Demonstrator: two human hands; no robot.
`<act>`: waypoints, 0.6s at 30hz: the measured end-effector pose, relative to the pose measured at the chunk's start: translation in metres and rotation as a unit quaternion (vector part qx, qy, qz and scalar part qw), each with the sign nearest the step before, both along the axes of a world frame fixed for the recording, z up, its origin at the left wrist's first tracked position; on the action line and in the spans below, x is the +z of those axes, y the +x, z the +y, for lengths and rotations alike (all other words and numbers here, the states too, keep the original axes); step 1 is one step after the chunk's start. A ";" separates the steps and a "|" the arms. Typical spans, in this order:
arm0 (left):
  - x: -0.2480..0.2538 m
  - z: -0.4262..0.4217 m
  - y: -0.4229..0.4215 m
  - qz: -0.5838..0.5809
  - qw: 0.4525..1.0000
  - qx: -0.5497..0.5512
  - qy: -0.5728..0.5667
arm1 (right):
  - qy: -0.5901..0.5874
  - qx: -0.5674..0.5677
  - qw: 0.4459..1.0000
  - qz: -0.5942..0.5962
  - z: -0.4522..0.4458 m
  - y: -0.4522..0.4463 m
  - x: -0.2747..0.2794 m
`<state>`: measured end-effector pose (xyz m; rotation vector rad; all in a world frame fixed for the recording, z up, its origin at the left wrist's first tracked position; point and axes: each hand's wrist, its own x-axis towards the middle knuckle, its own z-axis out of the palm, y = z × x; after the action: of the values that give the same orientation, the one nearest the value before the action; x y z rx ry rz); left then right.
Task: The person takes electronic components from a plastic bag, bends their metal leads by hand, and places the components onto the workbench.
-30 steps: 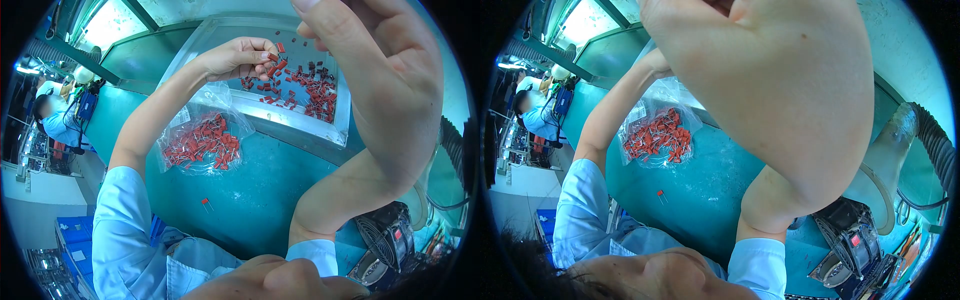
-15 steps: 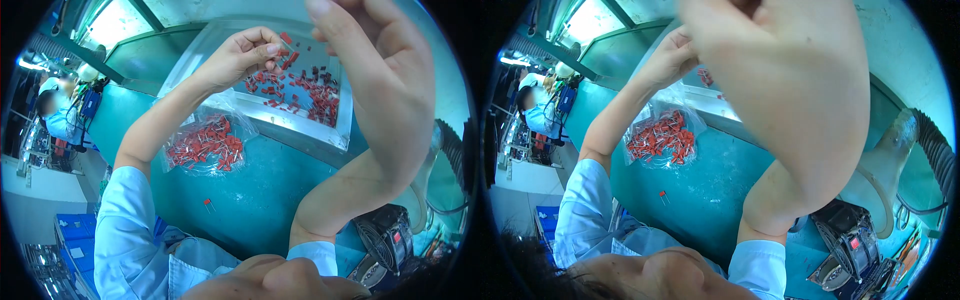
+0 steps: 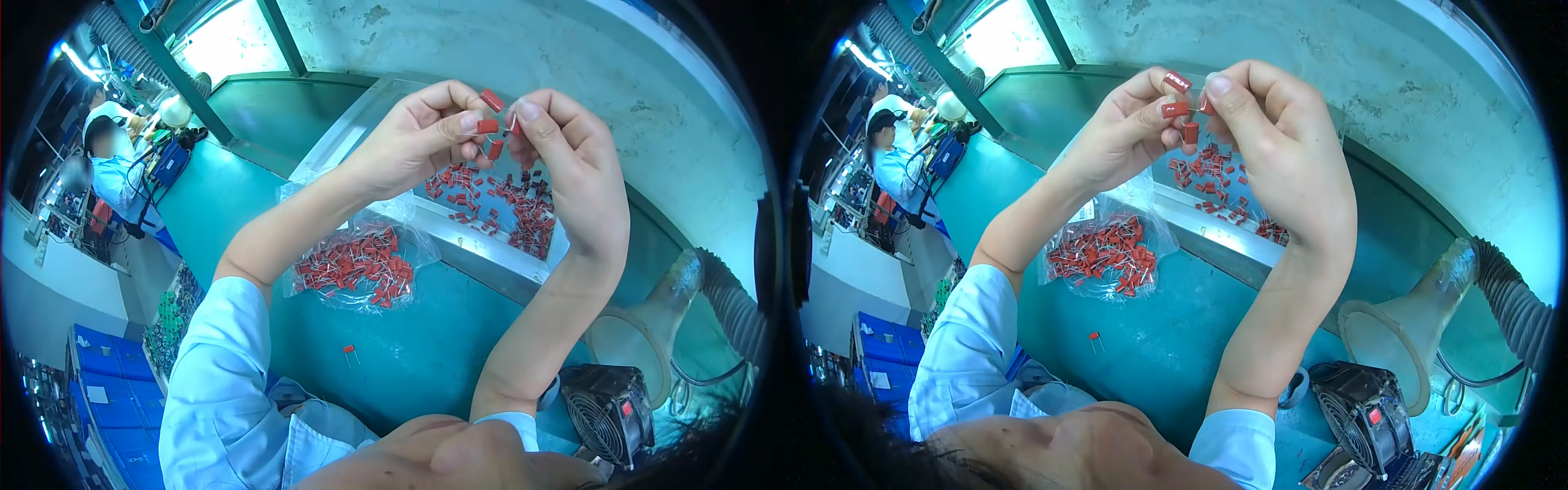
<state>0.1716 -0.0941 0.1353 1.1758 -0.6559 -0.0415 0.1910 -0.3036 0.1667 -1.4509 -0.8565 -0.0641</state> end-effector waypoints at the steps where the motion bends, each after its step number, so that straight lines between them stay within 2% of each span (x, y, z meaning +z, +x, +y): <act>1: 0.001 0.000 0.000 0.000 1.000 -0.006 0.000 | 0.008 0.001 1.000 0.016 0.000 0.000 0.000; 8: -0.001 0.010 0.001 0.013 1.000 0.010 0.015 | 0.023 0.008 0.999 0.040 -0.001 0.007 -0.003; 14: -0.012 0.017 0.018 0.012 0.998 0.058 0.022 | 0.015 -0.042 0.997 0.064 0.000 0.006 -0.002; 17: -0.011 0.015 0.021 0.000 0.958 0.189 0.214 | 0.005 -0.078 0.995 0.067 0.002 0.004 0.000; 18: -0.016 0.016 0.025 -0.012 0.950 0.197 0.244 | 0.002 -0.075 0.995 0.066 0.002 0.005 -0.001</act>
<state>0.1968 -0.0777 0.1195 1.7722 -0.4286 0.1580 0.1964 -0.3012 0.1658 -1.4964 -0.6390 -0.0817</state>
